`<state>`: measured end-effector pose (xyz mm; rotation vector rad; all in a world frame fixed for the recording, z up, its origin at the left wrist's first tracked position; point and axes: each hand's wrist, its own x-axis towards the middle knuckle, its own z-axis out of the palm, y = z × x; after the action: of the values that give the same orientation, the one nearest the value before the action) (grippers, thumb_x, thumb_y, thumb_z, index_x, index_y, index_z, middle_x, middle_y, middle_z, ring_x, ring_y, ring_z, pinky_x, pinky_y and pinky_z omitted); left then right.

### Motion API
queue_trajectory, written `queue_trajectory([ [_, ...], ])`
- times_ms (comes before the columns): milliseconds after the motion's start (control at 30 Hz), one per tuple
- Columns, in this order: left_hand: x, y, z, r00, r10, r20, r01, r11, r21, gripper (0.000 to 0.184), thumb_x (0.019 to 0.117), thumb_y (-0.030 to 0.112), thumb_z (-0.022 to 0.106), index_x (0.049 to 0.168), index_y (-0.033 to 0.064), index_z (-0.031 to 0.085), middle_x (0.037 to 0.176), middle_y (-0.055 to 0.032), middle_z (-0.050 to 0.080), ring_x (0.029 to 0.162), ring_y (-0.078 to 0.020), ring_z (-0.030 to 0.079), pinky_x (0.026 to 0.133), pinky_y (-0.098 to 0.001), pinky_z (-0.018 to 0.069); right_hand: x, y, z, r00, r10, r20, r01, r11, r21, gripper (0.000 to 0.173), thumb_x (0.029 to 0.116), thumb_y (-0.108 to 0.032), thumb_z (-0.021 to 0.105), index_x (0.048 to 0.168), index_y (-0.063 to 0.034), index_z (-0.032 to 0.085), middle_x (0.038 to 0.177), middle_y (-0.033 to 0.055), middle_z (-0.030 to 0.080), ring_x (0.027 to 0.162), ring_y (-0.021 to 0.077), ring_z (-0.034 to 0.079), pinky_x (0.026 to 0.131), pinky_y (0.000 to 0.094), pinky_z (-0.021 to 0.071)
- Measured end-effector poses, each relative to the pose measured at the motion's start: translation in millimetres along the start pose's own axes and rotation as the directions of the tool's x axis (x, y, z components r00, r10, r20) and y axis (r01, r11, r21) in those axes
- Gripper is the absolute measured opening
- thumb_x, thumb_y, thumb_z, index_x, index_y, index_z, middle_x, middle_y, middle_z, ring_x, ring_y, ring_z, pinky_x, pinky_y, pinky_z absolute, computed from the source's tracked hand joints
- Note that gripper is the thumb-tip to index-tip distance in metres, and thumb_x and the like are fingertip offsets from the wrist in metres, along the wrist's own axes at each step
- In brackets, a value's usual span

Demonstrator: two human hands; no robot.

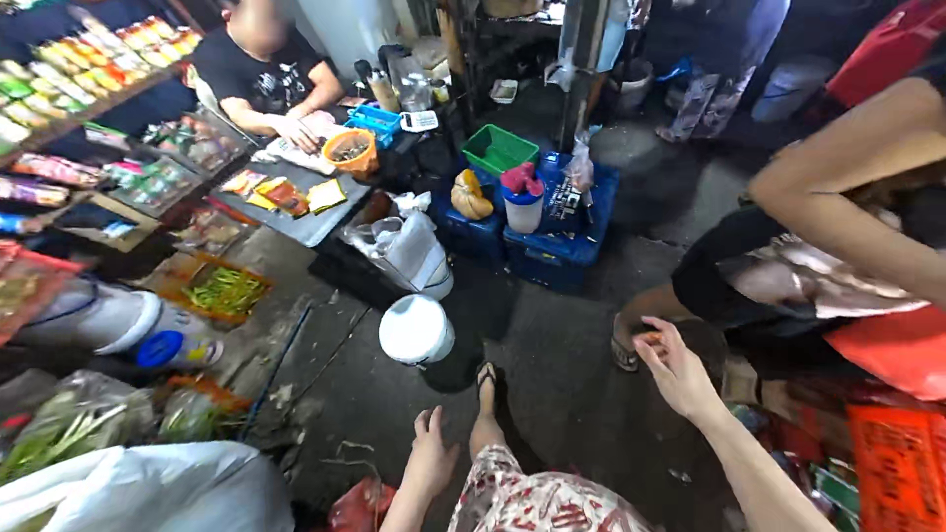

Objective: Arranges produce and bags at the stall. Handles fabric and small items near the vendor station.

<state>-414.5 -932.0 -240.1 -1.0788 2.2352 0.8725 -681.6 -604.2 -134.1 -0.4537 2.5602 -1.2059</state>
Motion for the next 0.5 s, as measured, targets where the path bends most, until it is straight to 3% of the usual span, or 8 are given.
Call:
queue_trajectory([
  [100, 52.4, 3.9, -22.9, 1.0, 0.007, 0.018, -0.007, 1.0, -0.013, 0.088, 0.0879, 0.023, 0.078, 0.16, 0.0086, 0.03, 0.165, -0.0279, 0.018, 0.127, -0.0468, 0.056, 0.1, -0.0538, 0.0538, 117.9, -29.4, 38.1, 0.986, 0.069, 0.154, -0.042, 0.985, -0.17, 0.065, 0.103, -0.037, 0.058, 0.157, -0.0094, 0.035, 0.144, 0.0197, 0.057, 0.121, 0.0322, 0.064, 0.101, 0.0487, 0.0532],
  [200, 132.4, 12.5, -46.4, 0.997, 0.066, 0.032, -0.065, 0.997, -0.028, 0.089, 0.0866, 0.023, 0.081, 0.159, 0.0058, 0.032, 0.164, -0.0304, 0.019, 0.123, -0.048, 0.059, 0.099, -0.0546, 0.0546, 248.4, -56.8, 86.3, 0.971, 0.156, 0.181, -0.084, 0.931, -0.354, 0.074, 0.1021, -0.041, 0.059, 0.162, -0.0102, 0.027, 0.152, 0.0223, 0.049, 0.139, 0.0377, 0.05, 0.116, 0.0525, 0.0396],
  [367, 259.3, 43.6, -99.8, 0.992, 0.118, 0.049, -0.119, 0.993, 0.005, 0.094, 0.0823, 0.019, 0.084, 0.16, 0.0084, 0.031, 0.164, -0.0296, 0.02, 0.125, -0.0493, 0.057, 0.099, -0.0561, 0.0538, 447.5, -54.1, 158.3, 0.946, 0.318, 0.06, -0.258, 0.852, -0.456, 0.076, 0.1023, -0.041, 0.057, 0.161, -0.004, 0.027, 0.16, 0.0233, 0.039, 0.147, 0.0394, 0.039, 0.121, 0.0565, 0.0289],
  [500, 320.4, 70.7, -146.1, 0.979, 0.203, 0.004, -0.202, 0.977, -0.069, 0.084, 0.0867, 0.015, 0.078, 0.158, 0.0058, 0.034, 0.162, -0.0304, 0.024, 0.119, -0.0477, 0.062, 0.096, -0.0543, 0.0556, 549.5, -36.2, 200.3, 0.943, 0.333, -0.027, -0.31, 0.841, -0.444, 0.079, 0.0997, -0.045, 0.061, 0.161, -0.0065, 0.029, 0.158, 0.0208, 0.043, 0.148, 0.0393, 0.038, 0.121, 0.0595, 0.025],
])
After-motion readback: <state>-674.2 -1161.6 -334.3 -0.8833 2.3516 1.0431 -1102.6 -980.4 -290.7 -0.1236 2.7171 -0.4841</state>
